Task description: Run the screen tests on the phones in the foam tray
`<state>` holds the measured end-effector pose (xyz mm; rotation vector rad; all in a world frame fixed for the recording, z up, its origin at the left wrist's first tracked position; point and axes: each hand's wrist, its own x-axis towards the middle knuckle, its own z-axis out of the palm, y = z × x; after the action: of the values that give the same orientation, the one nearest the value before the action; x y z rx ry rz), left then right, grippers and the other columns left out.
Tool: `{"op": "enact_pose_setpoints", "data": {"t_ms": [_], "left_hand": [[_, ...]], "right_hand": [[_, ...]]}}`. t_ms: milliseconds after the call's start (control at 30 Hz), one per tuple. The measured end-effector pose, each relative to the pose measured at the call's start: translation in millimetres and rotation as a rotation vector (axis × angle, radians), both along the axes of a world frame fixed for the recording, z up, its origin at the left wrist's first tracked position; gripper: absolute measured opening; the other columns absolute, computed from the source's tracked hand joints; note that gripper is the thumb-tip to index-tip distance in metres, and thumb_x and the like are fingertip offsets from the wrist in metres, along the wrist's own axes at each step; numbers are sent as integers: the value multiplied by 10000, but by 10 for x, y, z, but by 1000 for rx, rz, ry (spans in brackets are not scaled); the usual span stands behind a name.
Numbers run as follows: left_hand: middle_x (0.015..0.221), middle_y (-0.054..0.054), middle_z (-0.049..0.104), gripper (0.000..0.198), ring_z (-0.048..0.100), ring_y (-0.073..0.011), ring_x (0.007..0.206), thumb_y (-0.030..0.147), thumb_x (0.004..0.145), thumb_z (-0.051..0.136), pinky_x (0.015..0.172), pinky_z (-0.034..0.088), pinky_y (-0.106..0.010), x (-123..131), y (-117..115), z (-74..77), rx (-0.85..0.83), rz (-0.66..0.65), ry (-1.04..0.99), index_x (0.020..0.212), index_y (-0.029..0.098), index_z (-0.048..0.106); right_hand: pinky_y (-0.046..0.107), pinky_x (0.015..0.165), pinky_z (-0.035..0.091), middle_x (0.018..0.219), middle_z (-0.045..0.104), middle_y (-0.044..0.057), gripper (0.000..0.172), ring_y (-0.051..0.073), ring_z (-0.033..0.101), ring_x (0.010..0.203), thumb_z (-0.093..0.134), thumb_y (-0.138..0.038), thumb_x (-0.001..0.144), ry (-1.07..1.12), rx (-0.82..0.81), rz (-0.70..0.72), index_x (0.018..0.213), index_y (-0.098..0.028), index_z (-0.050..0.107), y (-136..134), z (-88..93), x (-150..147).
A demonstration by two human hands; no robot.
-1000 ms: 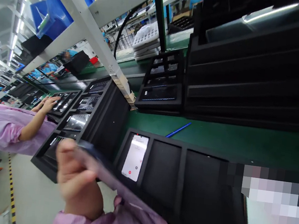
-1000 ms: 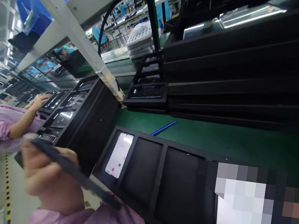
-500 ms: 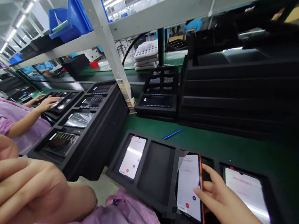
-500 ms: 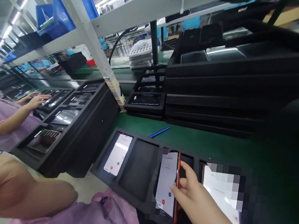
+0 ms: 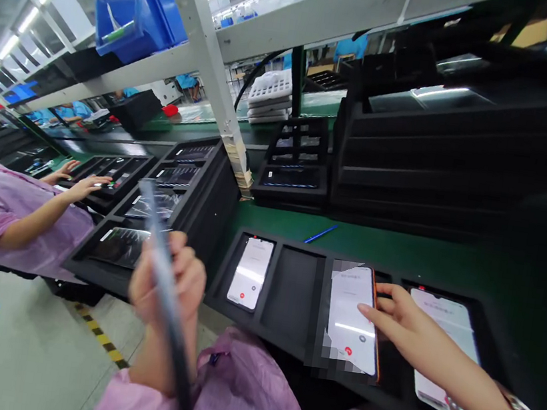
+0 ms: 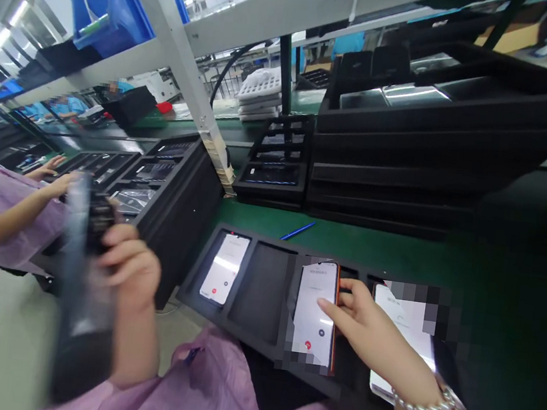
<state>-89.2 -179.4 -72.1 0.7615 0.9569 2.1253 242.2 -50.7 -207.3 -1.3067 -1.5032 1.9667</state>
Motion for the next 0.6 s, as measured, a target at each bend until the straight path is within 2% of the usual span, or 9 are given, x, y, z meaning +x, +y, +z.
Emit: {"op": "enact_pose_setpoints", "data": {"t_ms": [67, 133, 233, 300, 367, 433, 500, 533, 600], "left_hand": [[1006, 11, 725, 536, 661, -83, 731, 316, 762, 836, 615, 541, -143, 98, 271, -190, -225, -25, 55, 1261, 275, 644], [983, -25, 742, 689, 696, -155, 788, 294, 699, 863, 689, 576, -240, 194, 476, -385, -412, -169, 115, 1336, 229, 610], [807, 14, 685, 849, 643, -155, 669, 337, 735, 812, 600, 502, -245, 285, 652, -613, -629, -434, 363, 1508, 225, 480], [740, 45, 615, 800, 583, -131, 597, 300, 818, 726, 558, 457, -234, 341, 721, -715, -738, -535, 571, 1559, 234, 431], [753, 43, 606, 768, 565, -136, 570, 258, 880, 649, 545, 464, -254, 422, 790, -802, -843, -609, 761, 1598, 219, 378], [877, -15, 689, 755, 646, -181, 666, 247, 910, 615, 626, 541, -308, 520, 866, -884, -904, -651, 966, 1614, 175, 351], [1081, -109, 743, 735, 721, -254, 898, 246, 925, 612, 818, 590, -383, 600, 915, -942, -918, -658, 1134, 1606, 124, 365], [1187, -154, 735, 730, 720, -290, 1029, 251, 931, 618, 915, 581, -417, 619, 914, -953, -915, -649, 1185, 1601, 103, 372], [1352, -217, 676, 715, 680, -331, 1207, 286, 960, 612, 1029, 548, -459, 594, 828, -922, -868, -581, 1226, 1598, 78, 364]], "right_hand": [[417, 773, 663, 1160, 741, 151, 657, 321, 751, 990, 764, -681, 791, -12, 4, -4, 1165, -233, 463, 23, -11, 0], [425, 718, 668, 1082, 755, 134, 670, 324, 754, 937, 786, -697, 746, -35, 7, -21, 1115, -237, 468, 36, -8, -1], [428, 650, 672, 1009, 757, 114, 705, 335, 751, 894, 853, -662, 638, -82, -4, -77, 1068, -242, 483, 27, 31, -10], [427, 626, 673, 981, 752, 117, 699, 349, 748, 892, 877, -618, 577, -108, -14, -121, 1035, -246, 500, 7, 86, -29], [423, 596, 666, 942, 742, 124, 687, 358, 743, 869, 882, -590, 525, -139, -11, -149, 994, -253, 510, -7, 147, -63], [420, 565, 654, 913, 732, 128, 693, 360, 735, 834, 883, -585, 474, -176, 2, -163, 962, -258, 516, -3, 183, -103], [434, 559, 652, 926, 727, 138, 694, 366, 729, 822, 868, -611, 451, -219, 31, -166, 946, -260, 530, 12, 169, -120], [462, 589, 664, 964, 727, 148, 683, 379, 729, 848, 842, -643, 471, -232, 52, -165, 954, -262, 544, 15, 141, -107], [562, 757, 683, 1093, 721, 165, 648, 423, 721, 982, 766, -690, 561, -252, 124, -163, 1017, -271, 576, -24, 63, -15]]}}
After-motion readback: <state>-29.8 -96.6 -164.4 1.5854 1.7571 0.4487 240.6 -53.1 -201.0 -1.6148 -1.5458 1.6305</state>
